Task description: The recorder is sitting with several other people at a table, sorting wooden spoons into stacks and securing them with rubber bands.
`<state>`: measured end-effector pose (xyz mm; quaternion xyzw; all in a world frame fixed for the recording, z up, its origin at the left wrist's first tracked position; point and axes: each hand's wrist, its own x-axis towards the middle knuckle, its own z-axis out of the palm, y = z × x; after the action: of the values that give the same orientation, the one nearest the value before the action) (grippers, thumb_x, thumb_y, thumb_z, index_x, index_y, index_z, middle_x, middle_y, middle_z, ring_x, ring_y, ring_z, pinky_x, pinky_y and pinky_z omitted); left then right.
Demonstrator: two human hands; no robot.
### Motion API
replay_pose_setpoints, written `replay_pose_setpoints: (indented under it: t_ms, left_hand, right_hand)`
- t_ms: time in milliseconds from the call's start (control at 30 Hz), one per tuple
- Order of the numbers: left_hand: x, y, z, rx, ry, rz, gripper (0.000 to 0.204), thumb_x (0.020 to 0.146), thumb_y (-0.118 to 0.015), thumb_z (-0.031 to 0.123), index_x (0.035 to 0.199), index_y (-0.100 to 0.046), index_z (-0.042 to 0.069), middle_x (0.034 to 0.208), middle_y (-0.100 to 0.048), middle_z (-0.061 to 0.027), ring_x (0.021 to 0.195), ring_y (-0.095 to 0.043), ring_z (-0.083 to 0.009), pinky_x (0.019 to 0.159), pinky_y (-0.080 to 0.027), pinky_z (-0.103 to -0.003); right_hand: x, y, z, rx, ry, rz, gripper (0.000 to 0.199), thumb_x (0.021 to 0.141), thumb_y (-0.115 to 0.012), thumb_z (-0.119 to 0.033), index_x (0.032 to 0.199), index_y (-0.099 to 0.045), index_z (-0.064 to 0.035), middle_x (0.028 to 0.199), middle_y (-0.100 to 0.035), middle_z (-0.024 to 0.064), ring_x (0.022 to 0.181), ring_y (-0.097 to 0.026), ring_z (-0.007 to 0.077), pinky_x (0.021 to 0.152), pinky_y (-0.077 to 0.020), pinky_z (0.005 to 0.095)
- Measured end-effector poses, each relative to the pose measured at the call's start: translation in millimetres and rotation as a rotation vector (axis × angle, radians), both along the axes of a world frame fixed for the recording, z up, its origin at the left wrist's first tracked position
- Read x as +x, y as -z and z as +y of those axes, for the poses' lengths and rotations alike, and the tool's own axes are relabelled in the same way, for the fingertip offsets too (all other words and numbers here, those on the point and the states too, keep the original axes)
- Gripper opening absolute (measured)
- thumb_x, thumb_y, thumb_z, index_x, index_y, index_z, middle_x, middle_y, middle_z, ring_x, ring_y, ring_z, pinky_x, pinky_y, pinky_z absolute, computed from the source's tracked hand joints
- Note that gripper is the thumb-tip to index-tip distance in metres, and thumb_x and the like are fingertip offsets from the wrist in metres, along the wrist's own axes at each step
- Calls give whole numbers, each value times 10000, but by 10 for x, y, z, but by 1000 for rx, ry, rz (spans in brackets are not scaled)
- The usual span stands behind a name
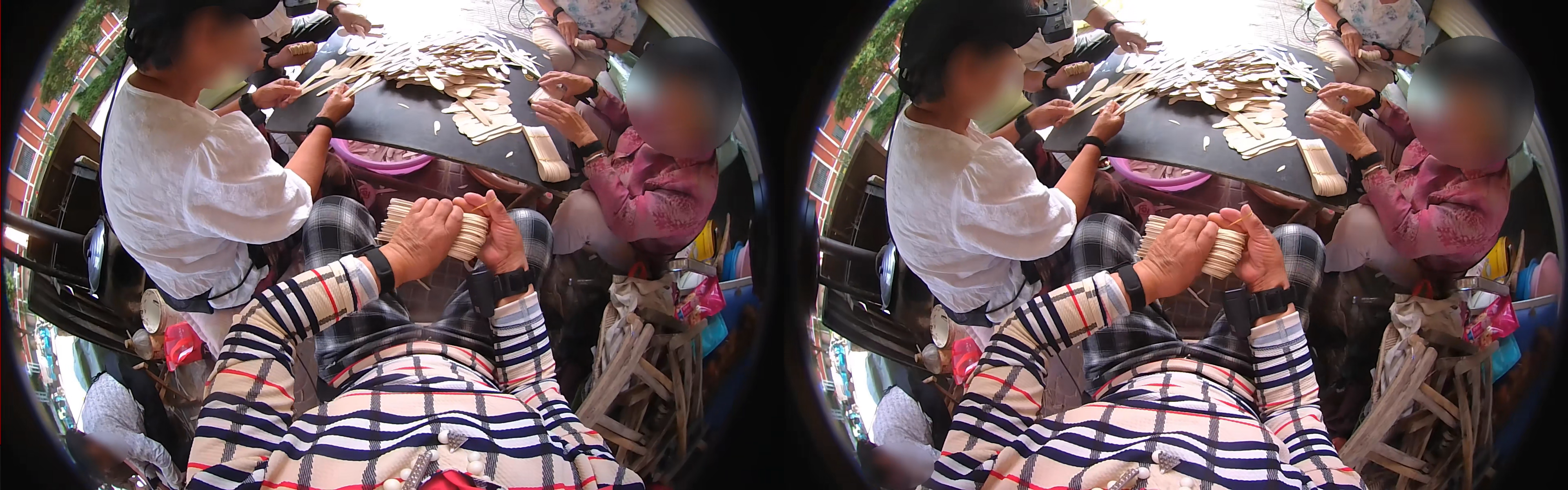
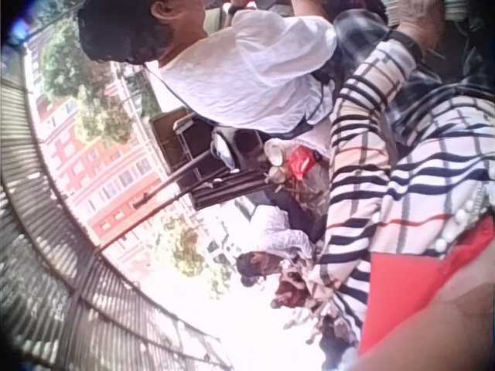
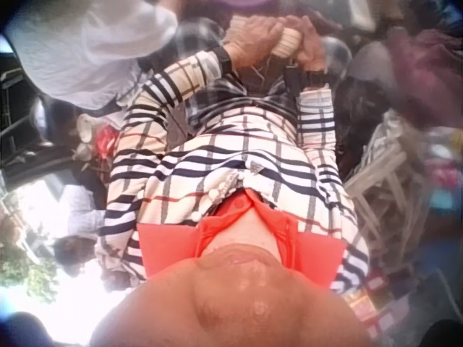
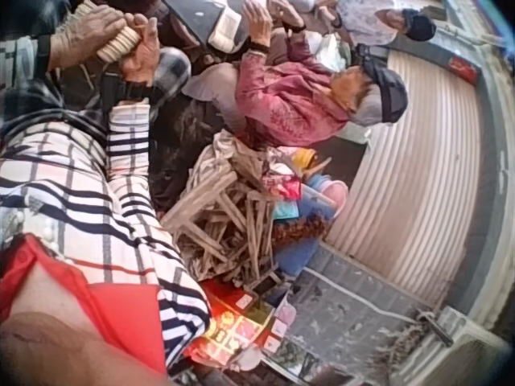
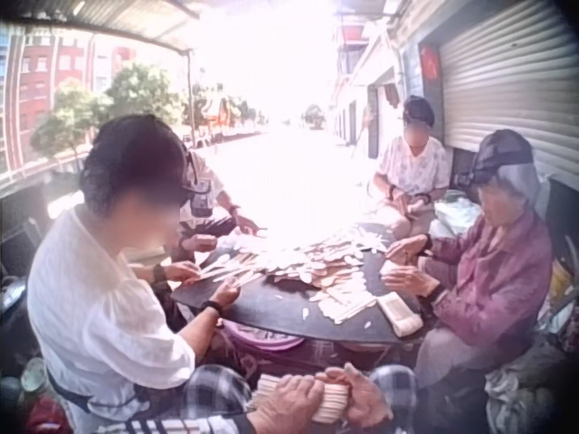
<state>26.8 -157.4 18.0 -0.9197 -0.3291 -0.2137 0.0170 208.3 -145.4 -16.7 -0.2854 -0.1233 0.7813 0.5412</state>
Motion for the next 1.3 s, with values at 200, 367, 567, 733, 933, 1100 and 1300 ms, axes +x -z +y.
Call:
replay_pose_setpoints:
  t_ms: [200,367,567,733,933,1100,1300]
  left_hand:
    - [79,-1,-44,-185,-57,-315,480,670,-689,105,1095,-491,2,994,-546,-175,949,-550,-356,845,-431,-441]
    - [170,228,-79,-379,-146,-577,394,743,-657,58,1102,-494,41,1019,-539,-195,936,-540,-400,808,-463,-461]
    - [222,541,-30,-640,-201,-843,309,788,-600,19,1085,-512,33,1000,-551,-202,940,-549,-399,816,-464,-438]
    - [231,516,-8,-509,-287,-833,297,798,-595,16,1086,-519,23,981,-567,-202,932,-564,-395,825,-469,-430]
    - [270,291,-81,-584,-412,-924,300,800,-605,1,1086,-517,7,956,-625,-178,896,-642,-329,784,-512,-392]
    - [181,318,-38,-749,-413,-1063,306,790,-617,12,1080,-519,6,943,-652,-155,867,-674,-282,747,-531,-369]
    - [129,362,138,-646,-476,-831,327,788,-645,98,1065,-496,8,938,-610,-178,877,-630,-360,750,-513,-428]
  right_hand:
    - [-15,47,-62,-101,68,236,379,892,-671,-347,942,-661,29,901,-691,173,859,-668,279,857,-544,445]
    - [-163,92,-28,-101,170,55,245,937,-619,-265,940,-597,-21,860,-669,95,777,-662,227,715,-571,365]
    - [-355,353,55,98,299,-395,305,863,-721,-331,825,-660,-33,668,-649,14,543,-607,95,472,-472,229]
    - [-439,244,37,280,400,-700,310,827,-766,-278,777,-665,10,662,-666,63,531,-619,116,496,-500,235]
    - [-307,128,44,-35,207,-372,556,768,-774,-479,955,-622,21,777,-693,137,631,-682,188,536,-553,279]
    - [-210,-112,-95,83,76,-379,636,746,-760,-550,1001,-615,14,851,-699,132,760,-704,202,614,-559,284]
    - [-177,-167,-139,329,-25,-723,554,814,-742,-429,1110,-638,28,972,-703,101,856,-669,137,715,-493,229]
